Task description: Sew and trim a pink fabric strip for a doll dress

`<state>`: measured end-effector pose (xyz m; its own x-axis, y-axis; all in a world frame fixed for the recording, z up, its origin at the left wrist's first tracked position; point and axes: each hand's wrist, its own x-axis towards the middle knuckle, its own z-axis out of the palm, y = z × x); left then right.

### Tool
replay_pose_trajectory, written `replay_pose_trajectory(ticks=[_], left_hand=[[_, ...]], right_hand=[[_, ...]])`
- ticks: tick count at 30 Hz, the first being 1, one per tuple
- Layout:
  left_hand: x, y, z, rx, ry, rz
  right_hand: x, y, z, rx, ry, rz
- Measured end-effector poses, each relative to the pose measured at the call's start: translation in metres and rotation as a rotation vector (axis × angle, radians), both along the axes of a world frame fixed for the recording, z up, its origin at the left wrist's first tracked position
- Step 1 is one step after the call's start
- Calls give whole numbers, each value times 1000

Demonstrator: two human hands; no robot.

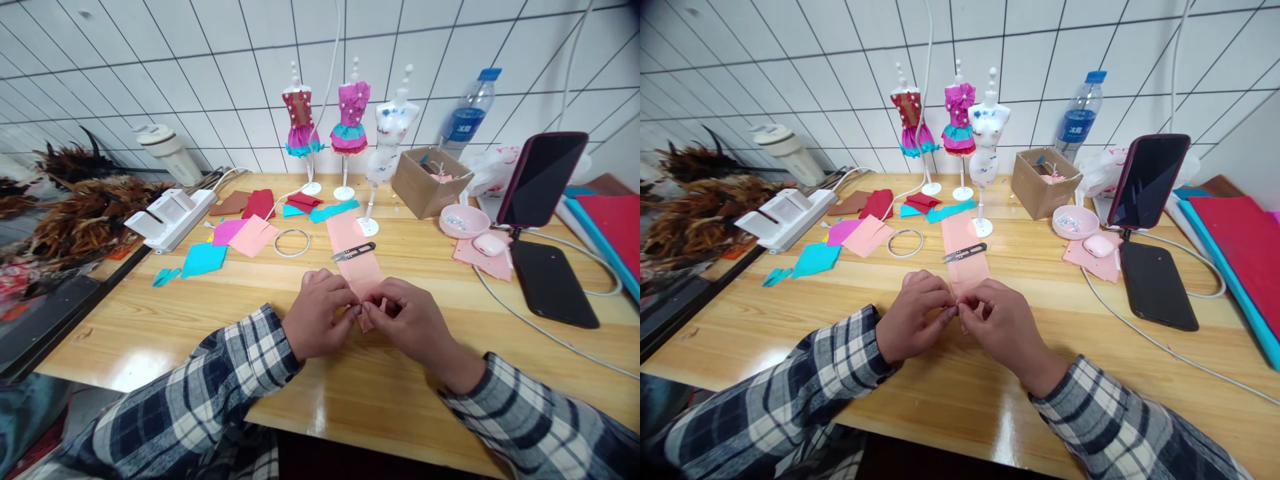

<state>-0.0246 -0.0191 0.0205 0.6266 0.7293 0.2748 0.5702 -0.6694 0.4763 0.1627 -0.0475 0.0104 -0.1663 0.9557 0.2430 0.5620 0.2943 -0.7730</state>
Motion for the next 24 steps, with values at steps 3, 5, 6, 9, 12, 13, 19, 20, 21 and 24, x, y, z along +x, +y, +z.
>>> replay_pose_trajectory(ticks=[3,5,6,9,12,13,19,20,21,24], left_hand=[[-1,1,0,21,7,1],[-1,1,1,34,1,-9],[-1,2,1,38,-3,-18],[-1,2,0,45,-28,-35],[-1,3,-1,47,-73,-47],[0,3,-1,44,-88,-59],[1,5,-2,32,-162,-82],[2,5,-3,36,-178,-68],[2,5,-3,39,-191,-55],[4,5,-4,43,-206,-24]], right_hand=[[1,0,0,-3,22,36],[1,0,1,-1,33,56],[1,0,1,-1,39,63],[1,0,1,-15,47,65],[1,1,1,-35,55,60],[1,1,1,-38,58,57],[1,1,1,-40,84,57],[1,1,1,-37,89,55],[1,0,2,-30,89,51],[2,0,1,6,59,29]])
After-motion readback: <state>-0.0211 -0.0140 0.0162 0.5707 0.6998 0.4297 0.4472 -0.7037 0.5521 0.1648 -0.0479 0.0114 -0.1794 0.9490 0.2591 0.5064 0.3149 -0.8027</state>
